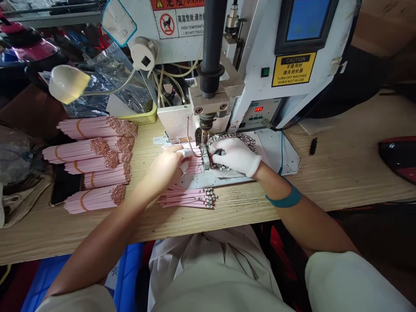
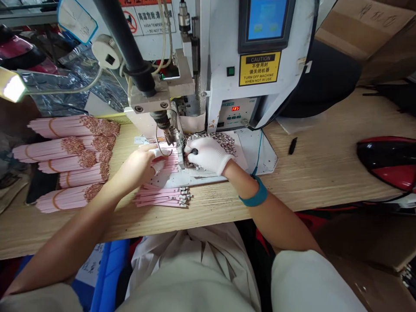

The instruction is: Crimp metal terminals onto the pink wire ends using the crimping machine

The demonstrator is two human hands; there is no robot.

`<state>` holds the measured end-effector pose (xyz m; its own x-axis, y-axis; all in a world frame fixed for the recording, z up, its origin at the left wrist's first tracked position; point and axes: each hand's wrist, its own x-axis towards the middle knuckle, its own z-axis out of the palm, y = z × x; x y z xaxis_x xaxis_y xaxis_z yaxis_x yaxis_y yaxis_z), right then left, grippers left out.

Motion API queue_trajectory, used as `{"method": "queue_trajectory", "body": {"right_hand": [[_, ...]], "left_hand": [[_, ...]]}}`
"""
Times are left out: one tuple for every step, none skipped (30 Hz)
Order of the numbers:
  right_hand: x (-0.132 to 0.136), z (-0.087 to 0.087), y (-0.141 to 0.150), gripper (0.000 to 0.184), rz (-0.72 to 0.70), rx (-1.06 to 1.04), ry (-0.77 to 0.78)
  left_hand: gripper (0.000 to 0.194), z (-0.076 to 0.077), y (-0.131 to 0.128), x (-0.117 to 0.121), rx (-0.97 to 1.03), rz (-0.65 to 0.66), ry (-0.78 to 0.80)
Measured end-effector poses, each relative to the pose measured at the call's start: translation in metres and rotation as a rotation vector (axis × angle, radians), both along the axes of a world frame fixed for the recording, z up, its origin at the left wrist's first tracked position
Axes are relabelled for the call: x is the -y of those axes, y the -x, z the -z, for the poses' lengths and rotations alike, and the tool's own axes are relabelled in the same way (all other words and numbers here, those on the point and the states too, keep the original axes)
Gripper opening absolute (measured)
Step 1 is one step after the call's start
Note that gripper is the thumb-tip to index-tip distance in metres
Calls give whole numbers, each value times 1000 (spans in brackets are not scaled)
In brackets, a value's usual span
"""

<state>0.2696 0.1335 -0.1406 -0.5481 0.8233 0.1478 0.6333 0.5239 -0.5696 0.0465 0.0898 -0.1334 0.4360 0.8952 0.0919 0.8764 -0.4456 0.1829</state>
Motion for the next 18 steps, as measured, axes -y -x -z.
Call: {"method": "queue_trajectory", "body": {"right_hand": [[1,-1,0,8,13,-45,17],[2,-4,0,6,38,-100,41],[3,-7,-1,4,72,-160,81],[4,-11,-3,3,111,-219,137],[5,-14,-4,5,149,-277,210],[5,-17,-6,8,177,-333,294],[6,-20,-7,10,193,-385,382],[5,-21,-7,11,199,-429,463],[5,-22,-8,12,199,-466,524],[4,-22,-8,11,194,-491,562],[4,-21,-8,10,189,-503,579],[3,-20,-7,8,188,-501,580],[2,-19,-7,7,188,-490,572],[2,-18,-7,6,193,-475,556],[1,-18,-7,7,198,-459,532],[1,-18,-7,8,202,-443,505],[1,-18,-7,9,202,-433,480],[0,-18,-7,10,199,-429,462]], "left_hand": [[19,2,0,-2,30,16,13],[17,3,0,-3,55,27,23],[15,4,0,-4,75,32,26],[15,5,1,-4,92,35,24],[15,5,1,-4,106,36,23],[15,6,2,-5,117,31,23],[16,6,2,-5,124,21,20],[17,6,3,-5,131,18,15],[18,7,2,-6,138,32,11],[18,7,1,-6,146,58,7],[19,9,-1,-7,160,90,2],[20,10,-3,-7,176,119,-2],[20,12,-5,-8,187,134,-1],[19,13,-7,-8,197,129,1],[18,14,-9,-8,208,111,3],[18,14,-10,-8,217,91,5],[17,13,-11,-7,225,73,10],[16,11,-11,-7,234,56,16]]}}
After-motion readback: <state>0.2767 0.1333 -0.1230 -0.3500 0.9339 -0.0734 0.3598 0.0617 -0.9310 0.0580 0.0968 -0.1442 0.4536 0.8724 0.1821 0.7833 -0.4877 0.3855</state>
